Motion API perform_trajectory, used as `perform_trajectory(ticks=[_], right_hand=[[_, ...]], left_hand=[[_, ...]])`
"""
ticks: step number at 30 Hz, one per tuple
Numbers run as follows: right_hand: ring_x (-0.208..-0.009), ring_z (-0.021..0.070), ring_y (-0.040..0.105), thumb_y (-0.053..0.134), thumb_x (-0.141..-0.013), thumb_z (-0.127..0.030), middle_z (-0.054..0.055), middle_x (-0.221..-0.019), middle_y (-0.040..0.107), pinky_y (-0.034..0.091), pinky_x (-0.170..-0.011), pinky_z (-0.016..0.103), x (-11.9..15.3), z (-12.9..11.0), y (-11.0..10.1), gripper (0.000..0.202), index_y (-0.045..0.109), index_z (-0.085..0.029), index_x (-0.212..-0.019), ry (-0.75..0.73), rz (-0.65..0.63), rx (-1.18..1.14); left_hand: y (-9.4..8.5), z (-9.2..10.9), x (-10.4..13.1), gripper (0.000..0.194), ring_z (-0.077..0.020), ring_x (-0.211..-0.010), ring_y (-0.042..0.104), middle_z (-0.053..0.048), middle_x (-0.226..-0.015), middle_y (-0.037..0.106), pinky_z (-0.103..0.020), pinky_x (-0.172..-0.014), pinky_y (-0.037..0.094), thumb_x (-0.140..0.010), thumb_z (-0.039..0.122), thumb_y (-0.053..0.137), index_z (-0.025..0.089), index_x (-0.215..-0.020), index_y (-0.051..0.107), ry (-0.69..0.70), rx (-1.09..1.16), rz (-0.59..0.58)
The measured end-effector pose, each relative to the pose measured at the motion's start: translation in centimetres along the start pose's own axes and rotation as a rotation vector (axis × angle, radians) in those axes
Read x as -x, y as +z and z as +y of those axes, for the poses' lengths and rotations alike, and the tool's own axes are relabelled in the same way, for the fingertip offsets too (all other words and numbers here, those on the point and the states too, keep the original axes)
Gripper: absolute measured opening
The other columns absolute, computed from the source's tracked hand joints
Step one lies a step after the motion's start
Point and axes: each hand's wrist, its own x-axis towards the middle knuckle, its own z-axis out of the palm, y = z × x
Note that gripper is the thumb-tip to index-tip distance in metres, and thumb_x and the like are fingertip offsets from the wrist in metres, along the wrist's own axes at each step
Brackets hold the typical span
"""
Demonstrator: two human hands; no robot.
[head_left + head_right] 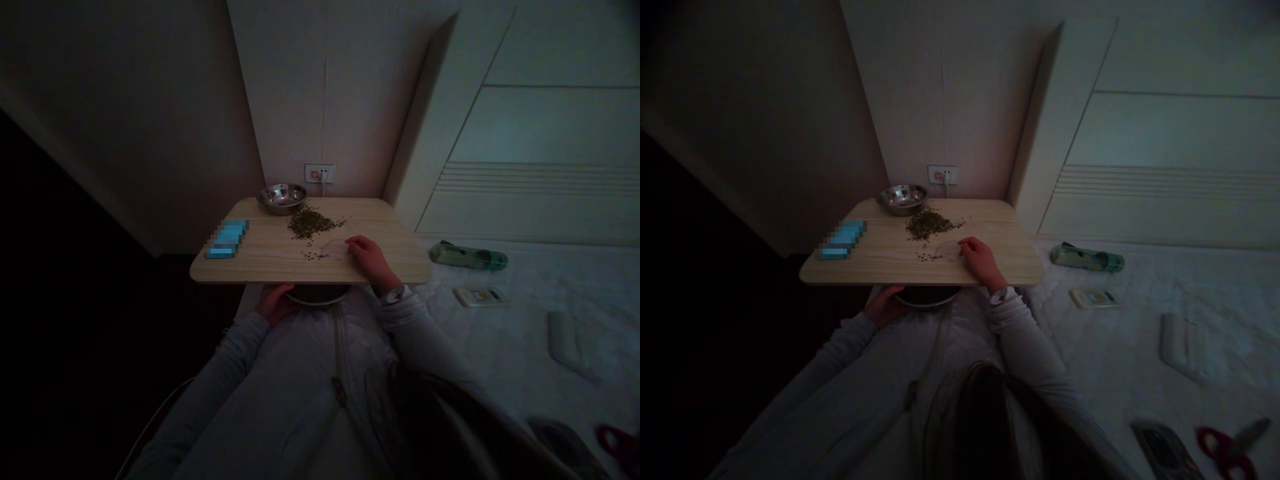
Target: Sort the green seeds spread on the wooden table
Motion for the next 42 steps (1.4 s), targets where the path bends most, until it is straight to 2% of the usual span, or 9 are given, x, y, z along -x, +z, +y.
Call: perform_trajectory(ticks=[8, 18, 29, 42], right_hand=[[-0.061, 0.0116, 0.05, 0.043, -0.067, -0.028, -0.001, -0.064, 0.059, 0.039, -0.065, 0.025, -0.09, 0.23, 0.05, 0.026, 0.06, -0.016, -0.083, 0.013, -0.001, -0.001], [-0.063, 0.012, 0.051, 0.042, -0.068, -0.027, 0.0, -0.064, 0.059, 0.038, -0.065, 0.025, 0.15, -0.22, -0.03, 0.025, 0.06, -0.016, -0.083, -0.002, 0.008, 0.027], [-0.06, 0.0112, 0.05, 0.044, -0.067, -0.025, -0.001, -0.063, 0.059, 0.038, -0.065, 0.025, -0.07, 0.15, 0.07, 0.024, 0.06, -0.015, -0.082, 0.014, 0.001, 0.007], [-0.062, 0.0123, 0.05, 0.042, -0.069, -0.028, 0.0, -0.063, 0.059, 0.038, -0.065, 0.026, 0.07, -0.17, 0.01, 0.025, 0.06, -0.016, -0.082, 0.012, 0.004, 0.03]], left_hand=[[-0.15, -0.16, -0.21, 0.012, -0.0154, -0.071, 0.062, -0.003, -0.072, 0.067, -0.025, -0.058, 0.051, -0.073, 0.017, 0.049, 0.016, -0.073, 0.06, -0.011, 0.028, -0.031], [-0.32, -0.29, -0.5, 0.011, -0.0162, -0.075, 0.061, -0.003, -0.074, 0.066, -0.028, -0.062, 0.051, -0.071, 0.016, 0.05, 0.016, -0.074, 0.06, -0.001, 0.043, -0.009], [-0.32, -0.22, -0.43, 0.01, -0.0159, -0.07, 0.06, -0.004, -0.072, 0.066, -0.026, -0.057, 0.049, -0.071, 0.017, 0.051, 0.016, -0.073, 0.06, -0.014, 0.011, 0.003], [-0.38, -0.33, -0.62, 0.009, -0.0151, -0.068, 0.06, -0.003, -0.069, 0.064, -0.026, -0.057, 0.049, -0.071, 0.017, 0.051, 0.016, -0.071, 0.06, -0.012, 0.025, 0.008]])
